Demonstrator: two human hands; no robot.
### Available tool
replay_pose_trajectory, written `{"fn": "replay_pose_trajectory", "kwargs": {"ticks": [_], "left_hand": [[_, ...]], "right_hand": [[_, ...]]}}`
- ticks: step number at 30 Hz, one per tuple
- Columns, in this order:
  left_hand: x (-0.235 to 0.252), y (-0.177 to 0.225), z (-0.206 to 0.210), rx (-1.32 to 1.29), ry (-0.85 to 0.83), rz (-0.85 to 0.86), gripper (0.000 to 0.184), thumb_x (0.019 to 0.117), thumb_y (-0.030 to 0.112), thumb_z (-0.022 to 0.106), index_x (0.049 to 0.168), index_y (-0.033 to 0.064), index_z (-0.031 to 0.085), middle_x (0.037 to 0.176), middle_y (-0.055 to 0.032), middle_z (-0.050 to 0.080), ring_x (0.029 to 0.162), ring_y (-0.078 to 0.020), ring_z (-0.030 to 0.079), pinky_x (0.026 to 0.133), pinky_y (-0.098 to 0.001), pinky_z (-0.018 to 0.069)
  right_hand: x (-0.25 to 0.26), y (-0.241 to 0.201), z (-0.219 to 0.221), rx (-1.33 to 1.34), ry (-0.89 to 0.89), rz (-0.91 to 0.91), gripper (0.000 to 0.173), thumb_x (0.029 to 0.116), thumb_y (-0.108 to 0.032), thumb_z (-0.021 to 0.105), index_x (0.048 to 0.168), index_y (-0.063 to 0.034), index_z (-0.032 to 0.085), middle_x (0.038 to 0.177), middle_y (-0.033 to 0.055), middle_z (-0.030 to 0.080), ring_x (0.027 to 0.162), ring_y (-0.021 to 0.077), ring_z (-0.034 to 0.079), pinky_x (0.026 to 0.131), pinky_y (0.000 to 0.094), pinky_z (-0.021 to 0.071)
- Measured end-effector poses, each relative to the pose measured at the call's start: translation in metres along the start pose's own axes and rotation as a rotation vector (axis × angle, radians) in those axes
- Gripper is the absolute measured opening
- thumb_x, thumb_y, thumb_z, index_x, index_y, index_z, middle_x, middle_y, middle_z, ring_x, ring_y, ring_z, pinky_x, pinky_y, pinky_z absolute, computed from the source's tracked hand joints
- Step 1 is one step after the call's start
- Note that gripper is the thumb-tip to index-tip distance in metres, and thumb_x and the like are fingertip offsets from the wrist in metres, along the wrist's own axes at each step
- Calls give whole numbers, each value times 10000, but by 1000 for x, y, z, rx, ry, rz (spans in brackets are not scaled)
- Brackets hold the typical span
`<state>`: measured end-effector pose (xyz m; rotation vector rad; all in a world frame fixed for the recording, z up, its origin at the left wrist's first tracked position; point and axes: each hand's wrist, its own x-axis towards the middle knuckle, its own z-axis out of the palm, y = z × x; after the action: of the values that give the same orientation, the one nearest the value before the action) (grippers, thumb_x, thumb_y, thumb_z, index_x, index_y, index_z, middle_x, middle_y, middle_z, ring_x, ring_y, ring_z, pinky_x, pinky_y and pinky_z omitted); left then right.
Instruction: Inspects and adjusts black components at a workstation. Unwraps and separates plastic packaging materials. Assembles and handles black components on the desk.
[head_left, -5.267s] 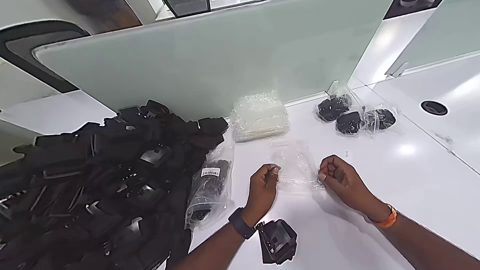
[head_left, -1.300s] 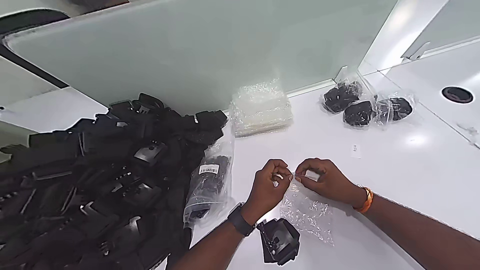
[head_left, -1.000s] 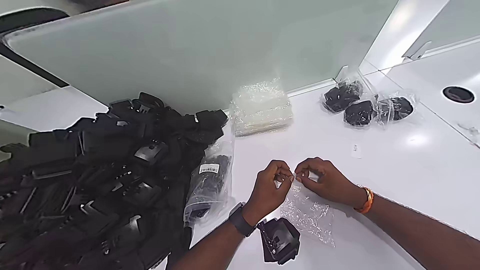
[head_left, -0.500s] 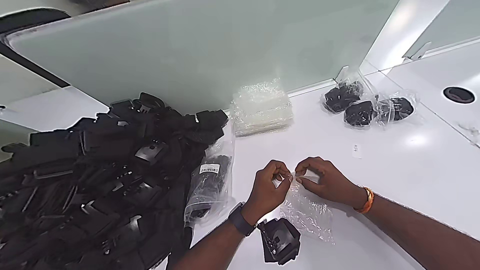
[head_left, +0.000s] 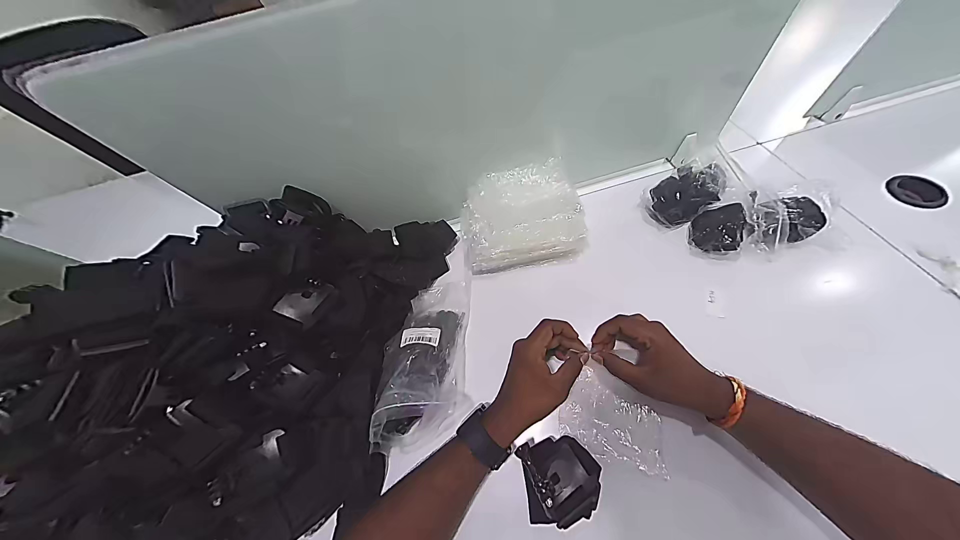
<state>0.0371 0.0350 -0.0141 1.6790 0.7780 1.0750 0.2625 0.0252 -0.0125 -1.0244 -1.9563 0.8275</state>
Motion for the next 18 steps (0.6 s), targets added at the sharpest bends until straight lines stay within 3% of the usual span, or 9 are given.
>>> {"fn": "replay_pose_trajectory", "kwargs": {"ticks": [3, 13, 18], "left_hand": [[0, 0, -1, -3, 5, -22, 220, 897, -17, 709, 1089, -26, 601, 954, -64, 738, 839, -128, 721, 794, -297, 615], [-1, -1, 0, 34, -9, -24, 213, 903, -9, 711, 1086, -17, 602, 949, -63, 732, 830, -126, 711, 779, -293, 608], [-1, 0, 1, 61, -14, -19, 197, 895, -1, 700, 1067, -7, 603, 941, -55, 724, 828, -116, 702, 765, -279, 600]], "right_hand": [[-1, 0, 0, -57, -10, 3, 189, 944, -233, 703, 1085, -108, 687, 992, -46, 712, 971, 36, 634, 947, 334, 481], [-2, 1, 2, -79, 11, -11, 138, 944, -216, 691, 1040, -118, 702, 952, -59, 712, 930, 23, 636, 929, 312, 490], [-2, -2, 0, -117, 16, -7, 130, 930, -220, 697, 1016, -127, 727, 926, -57, 713, 919, 38, 632, 954, 356, 454]]}}
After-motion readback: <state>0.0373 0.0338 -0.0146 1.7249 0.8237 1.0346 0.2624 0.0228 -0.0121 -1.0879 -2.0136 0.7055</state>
